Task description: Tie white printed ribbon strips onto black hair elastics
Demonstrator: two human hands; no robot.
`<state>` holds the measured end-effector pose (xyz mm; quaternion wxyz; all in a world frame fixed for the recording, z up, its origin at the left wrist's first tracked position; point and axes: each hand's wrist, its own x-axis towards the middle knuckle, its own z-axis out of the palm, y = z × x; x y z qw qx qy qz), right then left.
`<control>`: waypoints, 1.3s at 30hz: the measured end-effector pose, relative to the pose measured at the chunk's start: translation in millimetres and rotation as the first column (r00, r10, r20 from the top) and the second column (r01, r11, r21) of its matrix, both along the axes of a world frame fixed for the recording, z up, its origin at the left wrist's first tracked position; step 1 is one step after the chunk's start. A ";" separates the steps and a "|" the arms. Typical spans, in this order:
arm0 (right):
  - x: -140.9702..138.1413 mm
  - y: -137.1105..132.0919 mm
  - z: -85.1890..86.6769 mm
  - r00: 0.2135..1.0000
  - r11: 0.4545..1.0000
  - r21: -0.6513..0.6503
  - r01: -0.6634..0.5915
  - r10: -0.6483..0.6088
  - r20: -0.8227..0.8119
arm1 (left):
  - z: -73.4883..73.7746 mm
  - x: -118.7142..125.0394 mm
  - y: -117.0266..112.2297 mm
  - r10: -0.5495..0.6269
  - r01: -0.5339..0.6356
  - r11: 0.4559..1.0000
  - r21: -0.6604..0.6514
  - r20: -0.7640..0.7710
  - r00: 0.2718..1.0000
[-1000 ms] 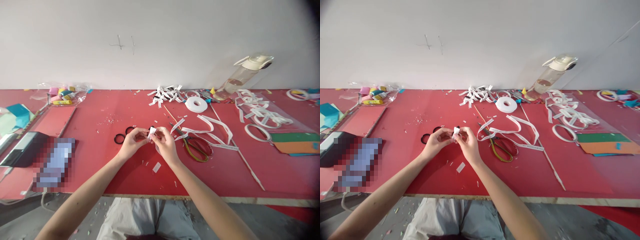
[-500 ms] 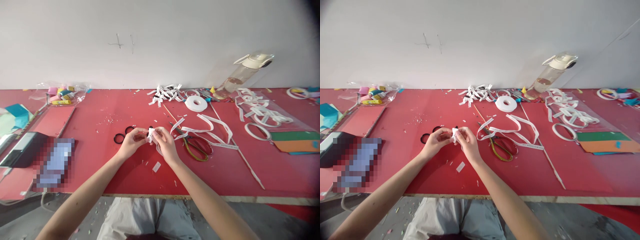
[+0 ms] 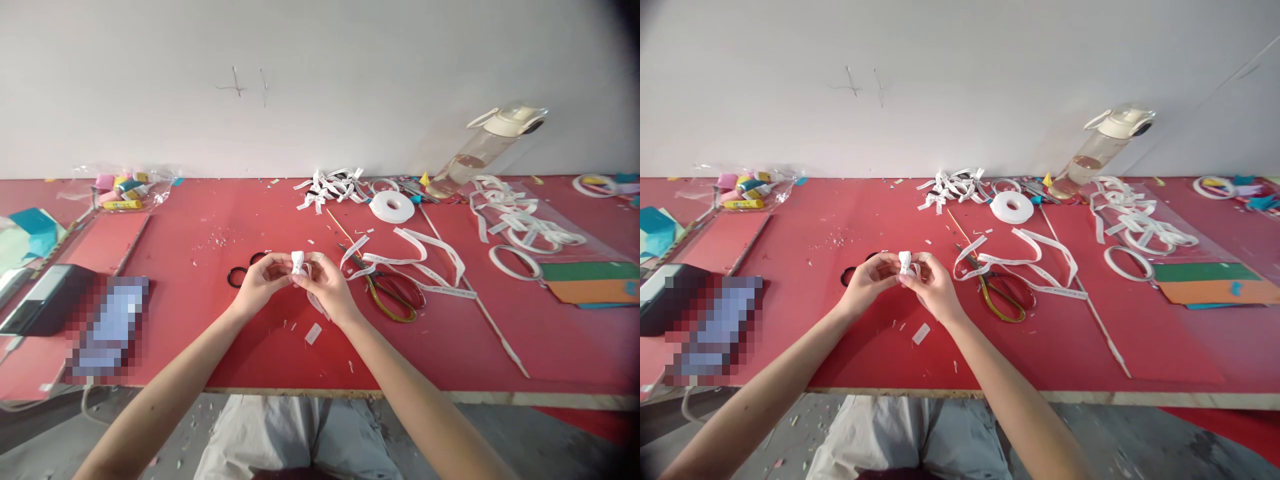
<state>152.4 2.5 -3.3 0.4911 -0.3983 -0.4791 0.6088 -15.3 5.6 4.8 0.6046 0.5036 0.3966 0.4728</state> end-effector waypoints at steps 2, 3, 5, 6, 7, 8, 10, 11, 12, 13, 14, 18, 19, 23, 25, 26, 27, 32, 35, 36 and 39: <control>0.7 0.6 3.3 1.000 1.000 -0.014 -0.016 0.016 -0.010 | 2.5 -0.3 0.0 -0.006 0.006 1.000 -0.004 0.011 1.000; 1.0 0.8 4.6 1.000 0.999 -0.023 -0.024 0.023 -0.017 | 3.9 -0.5 0.0 -0.008 0.008 1.000 -0.007 0.016 1.000; 1.2 1.4 6.1 0.999 0.998 -0.049 -0.034 0.032 -0.039 | 6.1 -1.0 0.0 -0.018 0.018 1.000 -0.016 0.022 1.000; 1.2 1.7 6.3 0.998 0.997 -0.066 -0.037 0.034 -0.054 | 6.7 -1.5 0.3 -0.022 0.022 1.000 -0.017 0.025 0.999; 1.3 2.0 6.1 0.997 0.996 -0.084 -0.040 0.035 -0.070 | 7.0 -2.0 0.6 -0.026 0.026 1.000 -0.017 0.028 0.999; 1.5 2.4 5.8 0.996 0.994 -0.100 -0.042 0.034 -0.087 | 6.9 -2.6 1.0 -0.029 0.029 0.999 -0.015 0.030 0.999; 2.1 3.1 4.6 0.992 0.991 -0.125 -0.053 0.038 -0.121 | 5.9 -3.9 1.9 -0.039 0.040 0.999 -0.015 0.031 0.999; 2.7 3.4 3.9 0.990 0.989 -0.132 -0.063 0.045 -0.135 | 5.2 -4.6 2.3 -0.046 0.047 0.999 -0.014 0.032 0.998; 3.4 3.6 3.1 0.987 0.988 -0.133 -0.077 0.057 -0.148 | 4.6 -5.3 2.8 -0.051 0.052 0.999 -0.014 0.033 0.998; 4.2 3.8 2.2 0.985 0.988 -0.127 -0.093 0.073 -0.156 | 4.1 -5.9 3.1 -0.054 0.055 0.998 -0.015 0.033 0.998; 5.0 3.8 1.2 0.983 0.987 -0.117 -0.109 0.089 -0.161 | 3.9 -6.5 3.4 -0.052 0.053 0.998 -0.019 0.031 0.998; 7.0 3.6 -2.7 0.983 0.988 -0.084 -0.129 0.116 -0.140 | 5.9 -7.0 3.2 -0.031 0.031 0.998 -0.053 0.004 1.000; 7.0 3.6 -3.5 0.986 0.989 -0.080 -0.125 0.115 -0.124 | 6.9 -6.6 2.9 -0.031 0.031 0.998 -0.057 -0.004 1.000; 6.1 4.6 -6.0 0.996 0.996 -0.039 -0.085 0.084 -0.018 | 9.8 -4.1 0.8 -0.056 0.055 0.998 -0.024 -0.045 0.997; 5.9 5.4 -6.9 0.998 0.998 -0.026 -0.052 0.053 0.018 | 9.7 -3.5 0.1 -0.060 0.059 0.998 -0.005 -0.073 0.996; 5.9 5.7 -7.1 0.999 0.999 -0.024 -0.032 0.033 0.027 | 9.1 -3.4 0.0 -0.058 0.059 0.998 0.006 -0.084 0.995; 5.8 5.9 -7.3 0.999 1.000 -0.027 -0.016 0.017 0.030 | 8.3 -3.5 0.0 -0.057 0.059 0.998 0.018 -0.092 0.994; 5.1 4.9 -5.8 1.000 0.999 -0.034 0.010 -0.009 0.019 | 3.8 -4.4 1.1 -0.077 0.085 0.993 0.078 -0.101 0.992; 5.4 4.3 -3.5 0.999 0.999 -0.034 0.002 0.000 0.038 | 3.4 -4.9 1.7 -0.066 0.075 0.995 0.070 -0.119 0.991; 5.7 4.4 -2.9 0.999 0.999 -0.038 0.003 -0.001 0.053 | 3.7 -5.0 1.8 -0.061 0.069 0.996 0.063 -0.124 0.990; 7.1 5.0 -2.5 0.996 0.998 -0.057 0.019 -0.014 0.086 | 4.4 -5.0 1.9 -0.053 0.060 0.997 0.054 -0.126 0.991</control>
